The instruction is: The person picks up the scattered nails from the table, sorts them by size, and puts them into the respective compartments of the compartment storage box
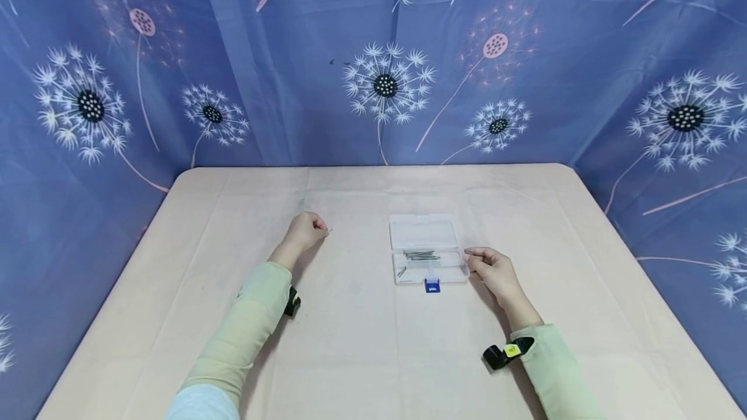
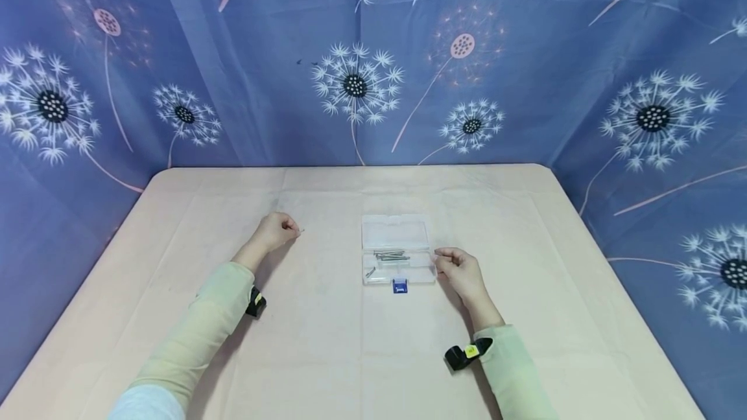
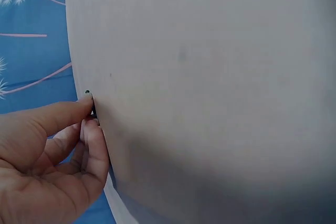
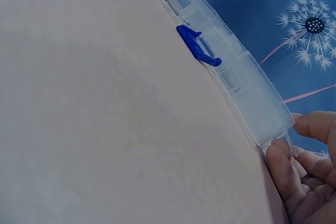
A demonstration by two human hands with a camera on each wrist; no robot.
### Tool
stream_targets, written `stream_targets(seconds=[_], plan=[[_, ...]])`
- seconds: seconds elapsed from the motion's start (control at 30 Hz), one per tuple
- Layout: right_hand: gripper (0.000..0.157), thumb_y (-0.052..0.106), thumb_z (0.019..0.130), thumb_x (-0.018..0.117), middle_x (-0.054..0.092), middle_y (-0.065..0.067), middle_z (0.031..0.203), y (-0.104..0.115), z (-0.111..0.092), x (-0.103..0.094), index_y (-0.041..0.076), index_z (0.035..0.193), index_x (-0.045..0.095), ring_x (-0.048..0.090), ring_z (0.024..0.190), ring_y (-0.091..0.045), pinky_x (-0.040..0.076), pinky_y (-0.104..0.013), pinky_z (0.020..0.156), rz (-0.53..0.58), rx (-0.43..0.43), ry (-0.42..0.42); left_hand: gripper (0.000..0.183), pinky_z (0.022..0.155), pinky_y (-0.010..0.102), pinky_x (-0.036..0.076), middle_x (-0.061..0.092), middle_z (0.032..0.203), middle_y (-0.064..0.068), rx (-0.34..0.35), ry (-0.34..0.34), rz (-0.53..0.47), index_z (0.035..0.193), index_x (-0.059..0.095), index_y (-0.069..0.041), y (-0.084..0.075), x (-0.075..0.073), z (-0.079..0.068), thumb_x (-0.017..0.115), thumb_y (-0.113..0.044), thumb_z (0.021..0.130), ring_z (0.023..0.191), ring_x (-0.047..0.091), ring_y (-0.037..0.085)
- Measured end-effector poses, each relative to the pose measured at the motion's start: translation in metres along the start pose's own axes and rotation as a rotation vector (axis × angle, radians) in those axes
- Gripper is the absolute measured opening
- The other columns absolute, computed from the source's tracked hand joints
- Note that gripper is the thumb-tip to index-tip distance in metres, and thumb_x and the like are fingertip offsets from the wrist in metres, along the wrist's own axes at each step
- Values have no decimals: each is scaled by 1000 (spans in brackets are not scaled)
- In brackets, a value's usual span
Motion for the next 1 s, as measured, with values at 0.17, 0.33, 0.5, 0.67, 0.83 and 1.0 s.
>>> stream_targets(seconds=[0.17,0.33,0.5,0.67,0.83,1.0], plan=[[37,11,92,58,61,6,80,2,-1,0,-13,121,54,56,70,0,52,-15,64,-10,5,-5,13,74,35,50,65,83,13,7,66,70,81,65,3,-2,-1,0,57,-3,90,75,57,22],[39,11,91,59,61,6,81,2,-1,1,-13,122,53,54,70,1,51,-14,63,-23,6,-6,17,72,33,48,62,84,14,9,122,103,81,62,3,-3,-1,0,51,-3,93,74,54,22],[38,10,91,58,60,8,80,2,0,1,-13,122,53,55,70,1,51,-14,63,-12,10,-5,21,79,36,51,62,90,17,56,172,182,90,63,6,-5,1,0,45,-3,96,81,57,24],[37,10,92,57,60,8,79,2,0,1,-13,121,53,55,69,1,51,-14,63,1,7,0,22,75,35,50,58,86,16,80,188,212,92,61,8,-8,0,0,43,-3,97,74,53,22],[39,11,93,57,60,7,80,2,-1,1,-14,122,51,54,69,0,51,-14,63,-4,5,8,22,85,40,51,59,95,18,98,176,155,96,60,8,-7,-2,-4,41,-3,97,87,57,28],[40,11,93,58,60,7,79,3,-1,0,-14,123,51,55,68,0,51,-15,61,-11,19,11,16,82,40,49,58,95,18,126,133,89,94,56,6,-4,-4,-5,42,-2,96,87,56,28]])
Point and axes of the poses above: each hand's wrist, its own z-axis towards the middle knuckle, its own x-axis out of the palm, y = z × x, the point moved 2 cm from there along z, towards the middle knuckle
